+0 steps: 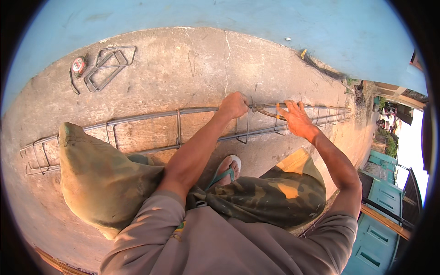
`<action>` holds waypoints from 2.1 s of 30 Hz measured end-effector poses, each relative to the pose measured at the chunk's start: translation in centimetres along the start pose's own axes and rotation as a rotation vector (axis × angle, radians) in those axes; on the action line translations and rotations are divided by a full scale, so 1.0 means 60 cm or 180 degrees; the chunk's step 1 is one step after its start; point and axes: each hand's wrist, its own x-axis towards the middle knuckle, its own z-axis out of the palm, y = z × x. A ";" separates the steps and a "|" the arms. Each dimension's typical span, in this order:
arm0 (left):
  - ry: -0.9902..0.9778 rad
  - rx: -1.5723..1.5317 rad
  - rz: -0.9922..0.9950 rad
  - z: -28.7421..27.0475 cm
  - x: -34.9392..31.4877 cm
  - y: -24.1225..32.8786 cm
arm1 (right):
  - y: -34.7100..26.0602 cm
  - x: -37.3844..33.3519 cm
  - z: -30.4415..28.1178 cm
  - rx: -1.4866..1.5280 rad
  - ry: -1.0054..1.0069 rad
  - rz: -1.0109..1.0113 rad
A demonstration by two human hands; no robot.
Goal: The person sits on a concrete floor and uses pliers to tie wire around the intersections of a rebar ladder. They repeatedly wrap and twist wire segments to secure the rungs to the side rails.
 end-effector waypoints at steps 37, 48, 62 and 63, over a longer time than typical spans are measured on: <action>0.0164 -0.0126 0.1222 0.086 0.033 0.119 | 0.009 0.026 -0.146 -0.0357 -0.0438 0.0037; 0.1603 0.0062 0.2234 0.134 0.001 0.105 | 0.018 0.065 -0.190 0.3422 -0.2738 0.1396; 0.1042 -0.0311 0.1821 0.089 0.022 0.127 | -0.007 0.075 -0.233 -0.0339 -0.1307 0.0125; 0.0837 -0.0410 0.1775 0.081 0.034 0.124 | -0.015 0.054 -0.226 -0.1199 -0.0739 -0.0319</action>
